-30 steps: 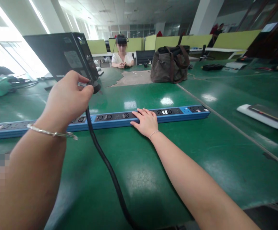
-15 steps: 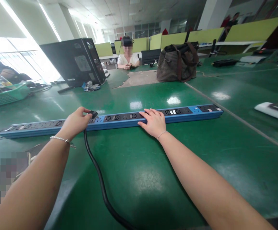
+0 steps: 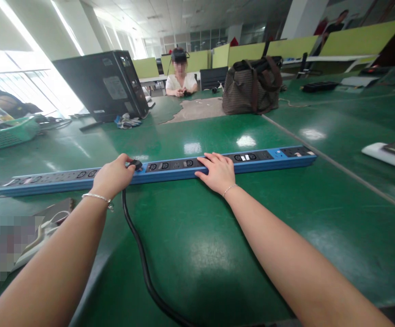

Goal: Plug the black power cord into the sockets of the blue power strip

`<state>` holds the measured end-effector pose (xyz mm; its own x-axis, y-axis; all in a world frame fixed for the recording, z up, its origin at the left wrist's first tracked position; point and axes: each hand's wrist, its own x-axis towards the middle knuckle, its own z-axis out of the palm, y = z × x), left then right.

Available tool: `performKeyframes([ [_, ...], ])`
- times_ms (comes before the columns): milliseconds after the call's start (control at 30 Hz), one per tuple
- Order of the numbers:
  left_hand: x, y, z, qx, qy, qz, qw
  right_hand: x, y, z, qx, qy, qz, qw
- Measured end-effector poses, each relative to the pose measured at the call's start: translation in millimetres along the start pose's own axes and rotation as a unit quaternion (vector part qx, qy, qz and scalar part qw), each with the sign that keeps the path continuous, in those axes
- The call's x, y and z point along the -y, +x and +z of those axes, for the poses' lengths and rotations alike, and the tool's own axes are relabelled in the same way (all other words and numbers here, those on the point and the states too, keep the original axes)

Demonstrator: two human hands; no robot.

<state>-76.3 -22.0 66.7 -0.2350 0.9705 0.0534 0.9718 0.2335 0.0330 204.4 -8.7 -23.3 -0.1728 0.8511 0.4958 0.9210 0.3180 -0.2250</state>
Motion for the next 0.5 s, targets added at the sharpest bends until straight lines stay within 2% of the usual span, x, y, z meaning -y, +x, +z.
performKeyframes([
  [200,-8.4,-9.3,4.5,-0.004,0.035,0.019,0.999,0.0,0.3,0.2,0.002,-0.002,0.001,1.000],
  [367,-10.8,-19.4,14.4,-0.031,0.035,-0.002,0.999,0.3,0.2,-0.5,0.005,-0.002,0.003,1.000],
  [500,-7.8,-10.5,10.5,-0.021,0.034,0.006,0.999,0.9,0.1,-0.4,0.000,0.001,0.001,1.000],
])
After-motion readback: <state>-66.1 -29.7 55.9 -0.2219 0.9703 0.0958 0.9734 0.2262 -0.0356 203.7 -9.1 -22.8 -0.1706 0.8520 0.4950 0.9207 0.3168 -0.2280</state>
